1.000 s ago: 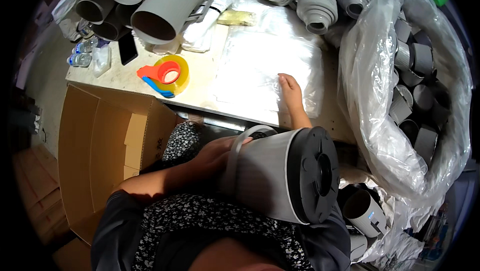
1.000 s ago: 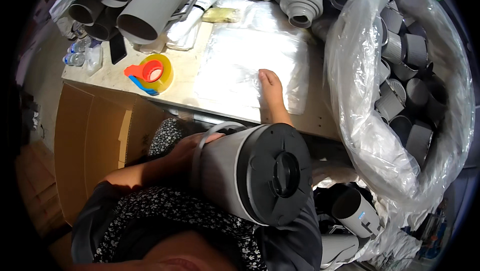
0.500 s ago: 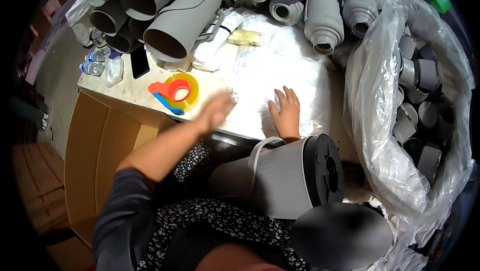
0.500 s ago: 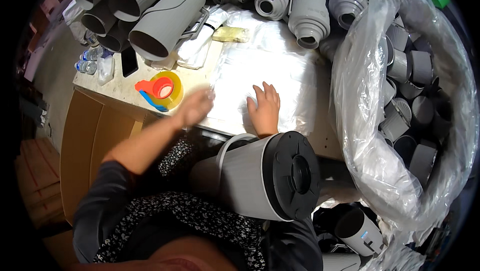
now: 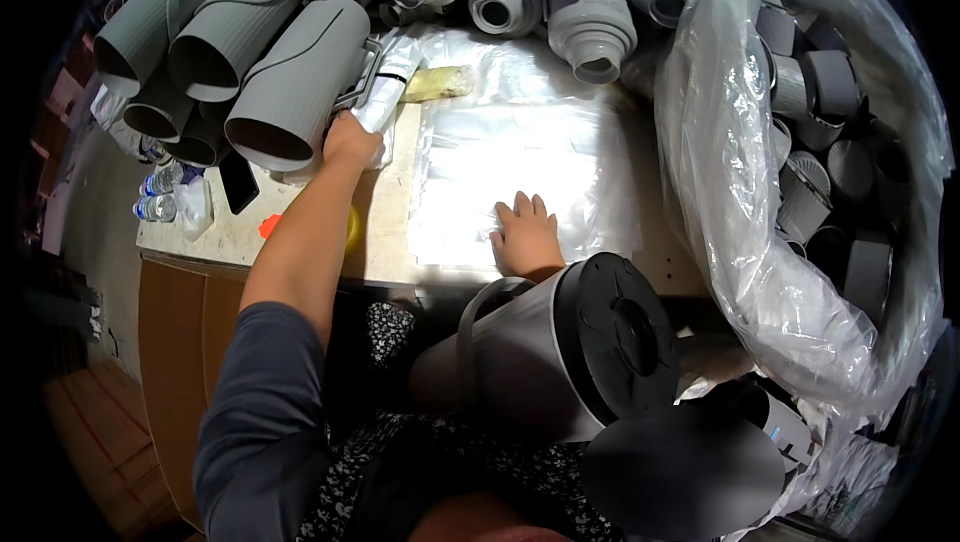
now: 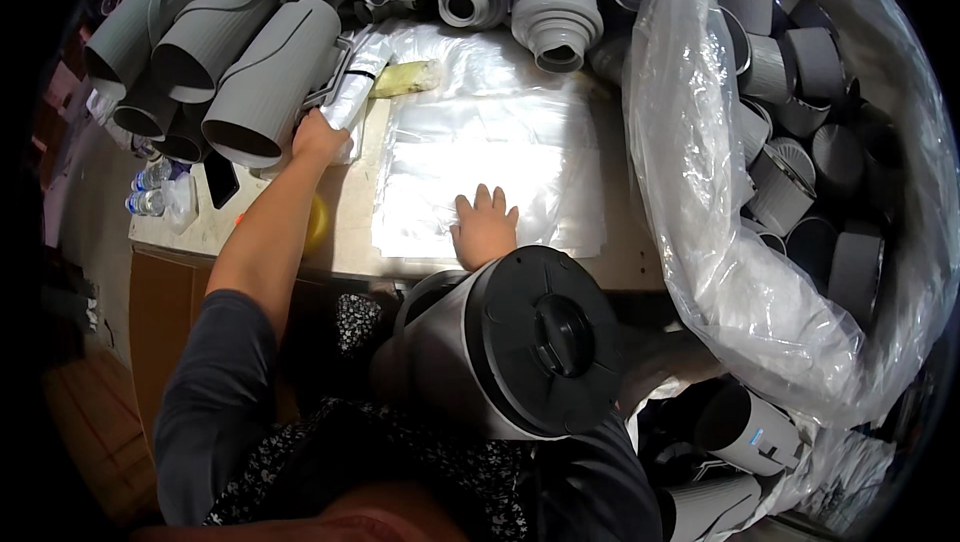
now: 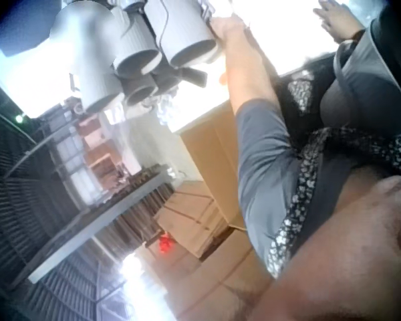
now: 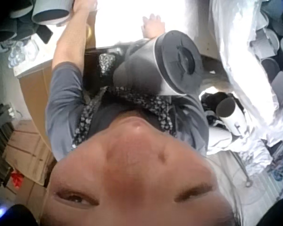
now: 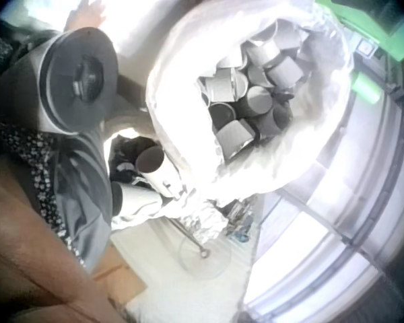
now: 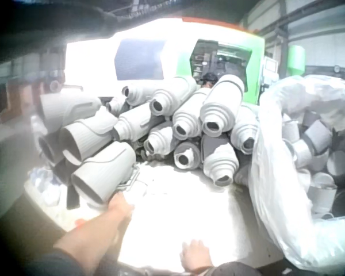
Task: The person picks up plastic flask bodies from a table, fits a black base onto each one, and then places them into plastic bags before putting them into a cardboard box.
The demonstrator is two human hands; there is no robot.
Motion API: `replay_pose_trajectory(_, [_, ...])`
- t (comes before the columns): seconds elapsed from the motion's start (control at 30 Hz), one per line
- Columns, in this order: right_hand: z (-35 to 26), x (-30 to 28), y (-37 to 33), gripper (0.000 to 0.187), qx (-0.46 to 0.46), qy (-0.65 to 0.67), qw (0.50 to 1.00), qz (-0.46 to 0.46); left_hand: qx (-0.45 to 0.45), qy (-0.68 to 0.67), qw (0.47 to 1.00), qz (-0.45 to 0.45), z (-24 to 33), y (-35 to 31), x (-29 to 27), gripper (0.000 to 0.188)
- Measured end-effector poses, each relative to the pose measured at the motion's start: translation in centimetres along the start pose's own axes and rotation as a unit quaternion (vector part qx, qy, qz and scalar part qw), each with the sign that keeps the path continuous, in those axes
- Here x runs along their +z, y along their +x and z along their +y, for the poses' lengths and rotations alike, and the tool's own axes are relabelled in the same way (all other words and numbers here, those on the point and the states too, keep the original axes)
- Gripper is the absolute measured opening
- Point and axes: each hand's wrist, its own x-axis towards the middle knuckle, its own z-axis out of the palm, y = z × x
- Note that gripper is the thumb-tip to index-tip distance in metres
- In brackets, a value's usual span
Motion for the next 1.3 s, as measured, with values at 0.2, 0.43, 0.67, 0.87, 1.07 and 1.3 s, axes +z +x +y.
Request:
replay_pose_trajectory(0.2, [-0.1, -0.2, 0.0, 0.045, 0.027, -0.012, 0.999, -0.016, -0.006, -0.531, 0.819, -0.216, -3.8, -4.8, -1.4, 0.049])
replay_pose_trajectory(0.43, [0.1, 0.2, 0.1, 0.043, 0.024, -0.011, 1.0, -0.012, 0.166, -0.481, 0.836, -0.204, -4.2, -17.0, -7.1, 0.051])
replay_pose_trajectory(0.67, [0.7, 0.0, -0.1, 0.045, 0.037, -0.032, 0.999, 0.007, 0.63, -0.122, 0.758, -0.115, 11.2, -11.8, -6.5, 0.042])
replay_pose_trajectory(0.87, [-0.2, 0.7, -0.1, 0.042, 0.014, -0.059, 0.997, 0.046, 0.617, -0.108, 0.774, -0.093, 18.9, -12.5, 3.6, 0.049])
replay_pose_trajectory(1.07, [0.3, -2.7, -0.2, 0.039, 0.018, -0.028, 0.996, -0.077, 0.389, -0.346, 0.834, -0.18, 15.0, -17.4, 1.5, 0.035])
replay_pose_trajectory(1.3, [6.5, 1.6, 1.1, 0.021, -0.193, 0.152, 0.961, 0.125, 0.346, -0.588, 0.581, -0.443, 2.5, -26.0, -3.6, 0.052])
